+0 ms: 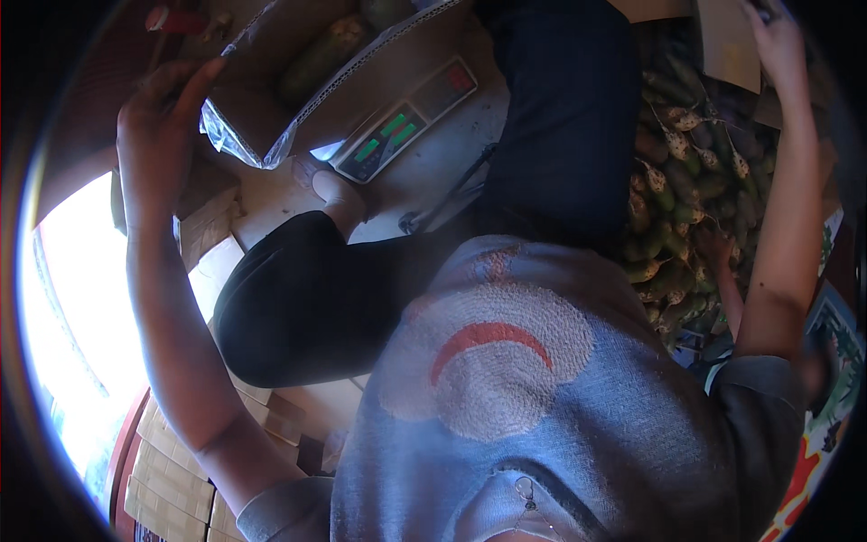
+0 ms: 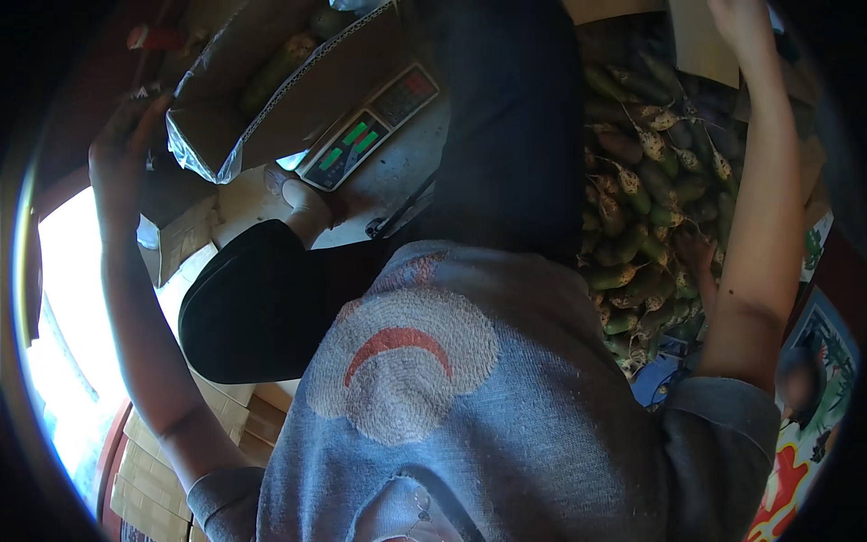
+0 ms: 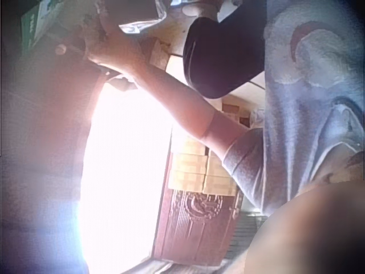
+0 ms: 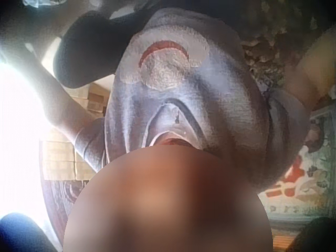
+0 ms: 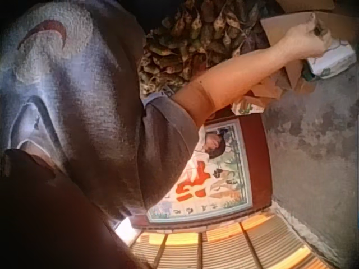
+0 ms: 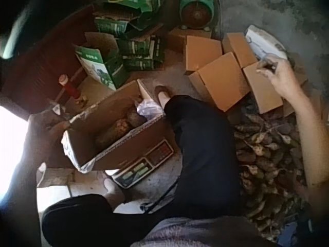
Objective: Packing and weighing radishes into boxes for shipment.
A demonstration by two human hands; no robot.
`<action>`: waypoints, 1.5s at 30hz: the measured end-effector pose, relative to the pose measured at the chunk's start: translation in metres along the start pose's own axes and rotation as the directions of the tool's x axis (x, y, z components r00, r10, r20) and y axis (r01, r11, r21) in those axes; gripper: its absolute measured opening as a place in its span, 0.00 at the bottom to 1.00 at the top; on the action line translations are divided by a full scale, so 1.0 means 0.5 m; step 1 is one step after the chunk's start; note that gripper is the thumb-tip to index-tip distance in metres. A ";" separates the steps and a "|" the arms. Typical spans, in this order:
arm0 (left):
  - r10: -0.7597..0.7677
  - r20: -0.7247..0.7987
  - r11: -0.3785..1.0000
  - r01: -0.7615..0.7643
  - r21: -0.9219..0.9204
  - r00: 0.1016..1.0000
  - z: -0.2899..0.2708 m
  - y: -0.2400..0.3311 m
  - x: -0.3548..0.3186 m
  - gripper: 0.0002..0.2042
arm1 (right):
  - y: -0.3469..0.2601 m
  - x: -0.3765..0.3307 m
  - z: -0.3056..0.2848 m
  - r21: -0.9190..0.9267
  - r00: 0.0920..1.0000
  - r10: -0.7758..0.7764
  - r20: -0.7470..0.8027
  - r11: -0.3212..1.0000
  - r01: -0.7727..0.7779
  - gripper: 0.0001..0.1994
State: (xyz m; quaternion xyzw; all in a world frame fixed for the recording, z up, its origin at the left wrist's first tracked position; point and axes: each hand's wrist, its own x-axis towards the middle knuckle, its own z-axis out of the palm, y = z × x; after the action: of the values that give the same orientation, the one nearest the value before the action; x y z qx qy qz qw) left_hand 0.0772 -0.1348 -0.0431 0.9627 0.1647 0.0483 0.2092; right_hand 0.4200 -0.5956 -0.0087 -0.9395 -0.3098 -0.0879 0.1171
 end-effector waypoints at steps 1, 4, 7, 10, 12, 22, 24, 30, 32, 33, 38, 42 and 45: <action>-0.095 -0.023 0.995 0.096 0.042 0.995 -0.002 0.017 0.005 0.15 | 0.077 -0.056 -0.005 -0.188 0.998 0.020 -0.062 0.982 -0.031 0.11; 0.049 -0.108 0.998 -0.045 0.036 0.993 -0.033 -0.070 -0.017 0.11 | 0.270 -0.170 0.013 -0.118 0.998 -0.025 0.054 0.992 0.032 0.14; -0.153 -0.126 0.986 0.160 0.048 0.980 -0.047 -0.139 -0.023 0.16 | 0.311 -0.306 0.028 -0.141 0.975 0.199 0.104 0.973 -0.183 0.18; -0.221 -0.087 0.975 0.220 -0.022 0.971 -0.014 -0.096 -0.016 0.20 | 0.346 -0.447 -0.023 -0.190 0.868 0.465 0.174 0.881 -0.433 0.21; -0.144 0.014 0.988 0.144 -0.049 0.990 0.026 -0.005 -0.021 0.21 | 0.417 -0.579 -0.029 -0.190 0.856 0.498 0.140 0.862 -0.470 0.22; -0.183 0.553 0.975 0.223 -0.006 0.813 0.211 0.220 -0.108 0.17 | 0.489 -0.988 0.052 -0.229 0.333 0.836 0.435 0.461 -0.858 0.22; -0.078 0.521 0.951 0.220 -0.216 0.850 0.266 0.183 -0.143 0.13 | 0.530 -1.069 0.147 -0.354 0.297 0.871 0.391 0.440 -0.825 0.24; 0.064 0.597 0.997 -0.022 -0.077 0.799 0.339 0.186 -0.146 0.20 | 0.447 -1.111 0.323 -0.156 0.187 0.875 0.446 0.281 -0.947 0.42; 0.046 0.610 0.989 0.051 -0.140 0.791 0.360 0.171 -0.152 0.24 | 0.435 -1.103 0.390 -0.164 0.182 0.907 0.378 0.260 -0.952 0.47; 0.106 0.598 0.993 -0.054 -0.105 0.795 0.375 0.141 -0.156 0.24 | 0.418 -1.078 0.401 -0.215 0.110 0.932 0.344 0.192 -0.958 0.47; 0.062 0.687 0.998 -0.048 -0.039 0.724 0.381 0.128 -0.164 0.21 | 0.377 -1.041 0.381 -0.296 0.173 0.945 0.279 0.256 -0.920 0.45; 0.038 0.788 0.998 -0.060 -0.002 0.614 0.404 0.158 -0.153 0.21 | 0.360 -1.067 0.358 -0.278 0.220 0.946 0.237 0.283 -0.918 0.42; 0.004 0.792 1.000 -0.007 0.000 0.610 0.402 0.202 -0.158 0.20 | 0.362 -1.088 0.334 -0.145 0.389 0.914 0.115 0.403 -0.904 0.37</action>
State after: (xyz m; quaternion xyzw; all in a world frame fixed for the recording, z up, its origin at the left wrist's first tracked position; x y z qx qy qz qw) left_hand 0.0652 -0.3260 -0.1853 0.8859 0.0526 -0.3812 0.2590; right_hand 0.1132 -0.9962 -0.3280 -0.9627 0.2468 0.0644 0.0907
